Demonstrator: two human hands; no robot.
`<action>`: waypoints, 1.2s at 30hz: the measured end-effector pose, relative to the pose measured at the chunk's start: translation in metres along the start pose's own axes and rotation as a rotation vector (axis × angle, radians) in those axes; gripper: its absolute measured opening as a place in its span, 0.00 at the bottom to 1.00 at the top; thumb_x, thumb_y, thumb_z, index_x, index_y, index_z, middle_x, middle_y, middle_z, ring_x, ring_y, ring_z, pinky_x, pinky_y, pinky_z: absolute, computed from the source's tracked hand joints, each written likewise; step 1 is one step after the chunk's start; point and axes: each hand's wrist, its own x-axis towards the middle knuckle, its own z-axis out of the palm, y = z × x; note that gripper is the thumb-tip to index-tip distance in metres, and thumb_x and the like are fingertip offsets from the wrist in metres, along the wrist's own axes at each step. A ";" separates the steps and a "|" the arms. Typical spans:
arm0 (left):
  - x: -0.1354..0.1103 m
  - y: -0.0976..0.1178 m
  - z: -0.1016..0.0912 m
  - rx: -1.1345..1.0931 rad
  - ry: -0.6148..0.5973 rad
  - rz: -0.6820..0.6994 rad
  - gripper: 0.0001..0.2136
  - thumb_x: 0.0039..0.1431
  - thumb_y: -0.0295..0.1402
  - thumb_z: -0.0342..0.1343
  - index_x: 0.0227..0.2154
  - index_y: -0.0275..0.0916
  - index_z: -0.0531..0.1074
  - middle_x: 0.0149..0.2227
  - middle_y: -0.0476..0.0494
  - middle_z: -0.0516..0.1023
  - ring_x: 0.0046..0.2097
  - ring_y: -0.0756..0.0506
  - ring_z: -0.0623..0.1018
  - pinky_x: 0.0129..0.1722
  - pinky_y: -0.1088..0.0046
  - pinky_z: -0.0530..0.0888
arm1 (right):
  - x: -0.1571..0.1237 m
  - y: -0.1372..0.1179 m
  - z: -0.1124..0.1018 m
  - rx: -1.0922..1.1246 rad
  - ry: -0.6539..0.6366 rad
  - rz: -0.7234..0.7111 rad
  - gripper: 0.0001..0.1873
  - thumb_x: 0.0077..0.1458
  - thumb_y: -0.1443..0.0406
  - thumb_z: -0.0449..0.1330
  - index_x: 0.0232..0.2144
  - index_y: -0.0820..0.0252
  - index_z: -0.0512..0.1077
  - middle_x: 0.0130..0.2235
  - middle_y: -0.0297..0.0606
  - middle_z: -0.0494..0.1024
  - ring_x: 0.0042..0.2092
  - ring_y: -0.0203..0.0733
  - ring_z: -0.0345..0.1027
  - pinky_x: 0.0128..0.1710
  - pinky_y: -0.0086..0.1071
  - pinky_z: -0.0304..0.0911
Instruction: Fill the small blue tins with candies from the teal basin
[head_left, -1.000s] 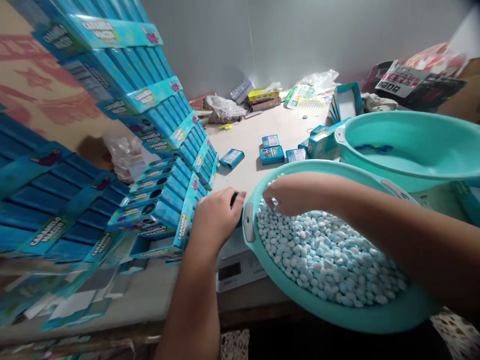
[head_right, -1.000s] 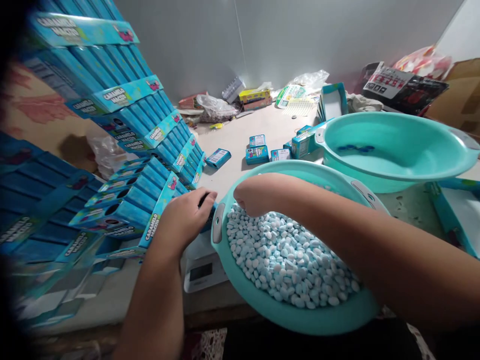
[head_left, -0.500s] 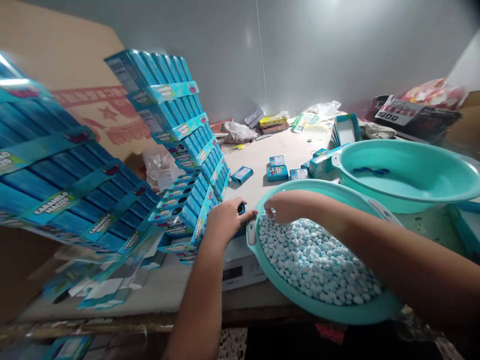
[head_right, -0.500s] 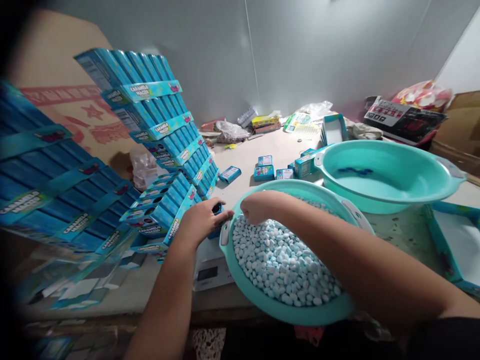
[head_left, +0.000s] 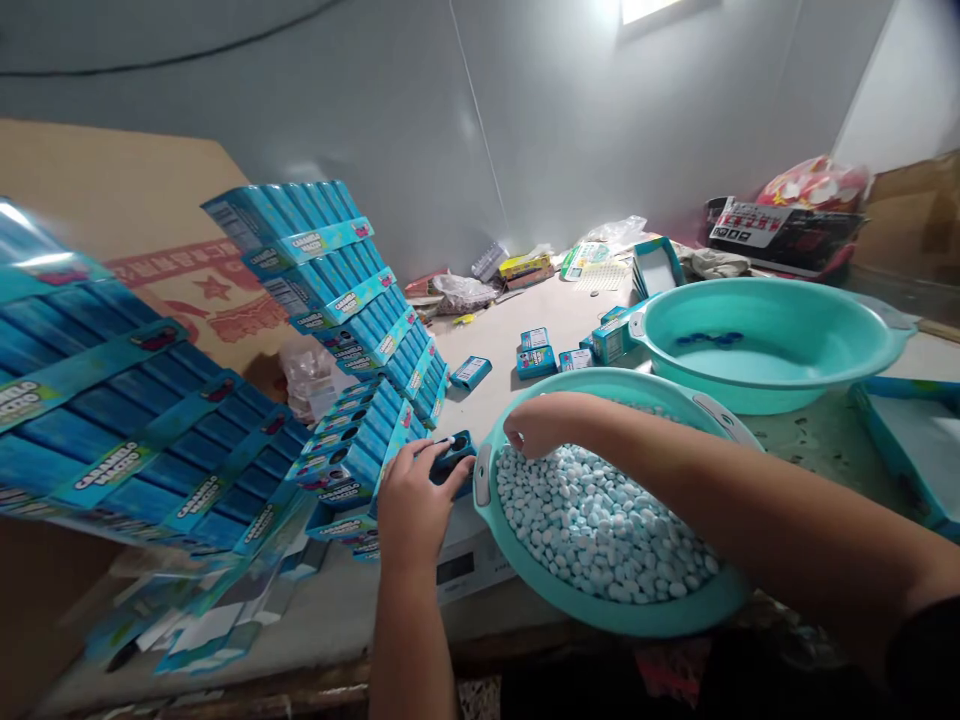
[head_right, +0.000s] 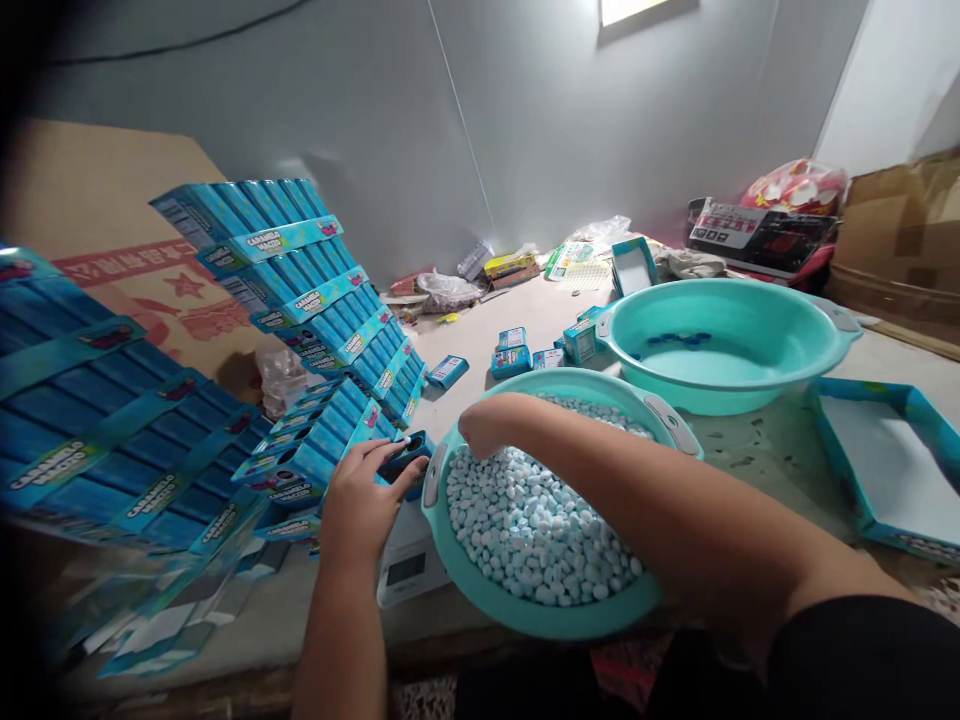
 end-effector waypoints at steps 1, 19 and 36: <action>0.001 0.001 0.002 0.009 0.014 0.030 0.18 0.58 0.50 0.58 0.41 0.42 0.78 0.50 0.39 0.75 0.54 0.36 0.73 0.54 0.56 0.70 | 0.000 0.000 0.000 -0.001 0.000 -0.004 0.22 0.46 0.70 0.60 0.45 0.65 0.78 0.44 0.46 0.81 0.36 0.45 0.70 0.29 0.32 0.58; -0.001 -0.008 0.029 -0.292 0.098 -0.127 0.24 0.56 0.54 0.58 0.47 0.39 0.71 0.48 0.38 0.74 0.53 0.37 0.74 0.54 0.59 0.71 | -0.011 -0.006 -0.008 -0.019 0.018 -0.027 0.18 0.49 0.70 0.59 0.43 0.68 0.79 0.44 0.49 0.81 0.38 0.48 0.73 0.30 0.32 0.59; 0.000 -0.021 0.033 -0.339 0.185 -0.165 0.18 0.63 0.49 0.51 0.43 0.39 0.73 0.45 0.39 0.76 0.50 0.39 0.75 0.51 0.61 0.72 | -0.005 -0.009 -0.002 -0.096 0.000 -0.035 0.20 0.53 0.68 0.57 0.48 0.69 0.77 0.44 0.51 0.80 0.41 0.50 0.74 0.33 0.35 0.65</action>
